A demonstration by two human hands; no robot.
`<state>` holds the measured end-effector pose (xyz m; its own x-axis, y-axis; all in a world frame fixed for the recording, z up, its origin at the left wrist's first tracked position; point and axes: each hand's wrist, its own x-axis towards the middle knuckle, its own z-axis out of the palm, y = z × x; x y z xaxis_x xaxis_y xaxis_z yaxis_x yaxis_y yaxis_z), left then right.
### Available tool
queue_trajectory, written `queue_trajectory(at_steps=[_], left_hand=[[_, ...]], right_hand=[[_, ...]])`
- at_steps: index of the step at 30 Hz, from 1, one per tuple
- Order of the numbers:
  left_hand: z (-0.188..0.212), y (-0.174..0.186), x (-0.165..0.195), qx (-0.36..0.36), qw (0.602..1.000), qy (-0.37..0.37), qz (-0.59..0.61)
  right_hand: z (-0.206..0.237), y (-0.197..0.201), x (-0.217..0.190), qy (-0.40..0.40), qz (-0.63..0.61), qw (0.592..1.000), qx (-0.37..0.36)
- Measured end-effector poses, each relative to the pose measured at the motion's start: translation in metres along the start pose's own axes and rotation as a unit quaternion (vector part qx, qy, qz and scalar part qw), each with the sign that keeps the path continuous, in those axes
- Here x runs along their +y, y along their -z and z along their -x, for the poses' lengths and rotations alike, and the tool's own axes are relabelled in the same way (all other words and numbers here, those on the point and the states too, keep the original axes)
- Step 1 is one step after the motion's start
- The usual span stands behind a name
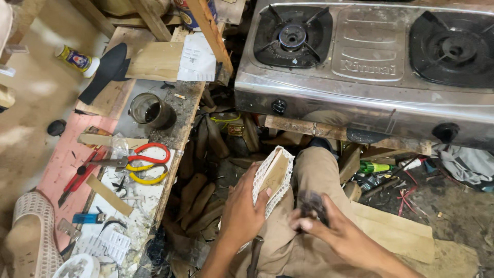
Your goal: The person sits on the floor of a cluttered shoe workshop and assembles a white woven slip-on shoe. They fit the upper over the insole, press and shape it by hand, use pliers to grip and pull the upper edges, and hammer the edges to secure them, working the shoe over the lap.
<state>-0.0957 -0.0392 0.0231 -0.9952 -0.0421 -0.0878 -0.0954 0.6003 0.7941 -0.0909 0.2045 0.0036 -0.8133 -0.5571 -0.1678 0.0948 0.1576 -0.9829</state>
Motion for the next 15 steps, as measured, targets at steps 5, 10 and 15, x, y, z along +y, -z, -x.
queue_trajectory(at_steps=[5, 10, 15], left_hand=[[0.006, -0.012, 0.005, 0.017, 0.995, -0.041, -0.085], [0.014, -0.015, 0.004, 0.008, 0.991, -0.022, -0.134], [0.016, -0.021, 0.004, 0.007, 0.980, -0.024, -0.196]], right_hand=[[-0.047, 0.001, -0.057, -0.158, 0.303, 0.939, -0.039], [-0.075, 0.019, -0.085, -0.074, 0.449, 0.865, -0.210], [-0.094, 0.015, -0.104, -0.072, 0.522, 0.796, -0.296]])
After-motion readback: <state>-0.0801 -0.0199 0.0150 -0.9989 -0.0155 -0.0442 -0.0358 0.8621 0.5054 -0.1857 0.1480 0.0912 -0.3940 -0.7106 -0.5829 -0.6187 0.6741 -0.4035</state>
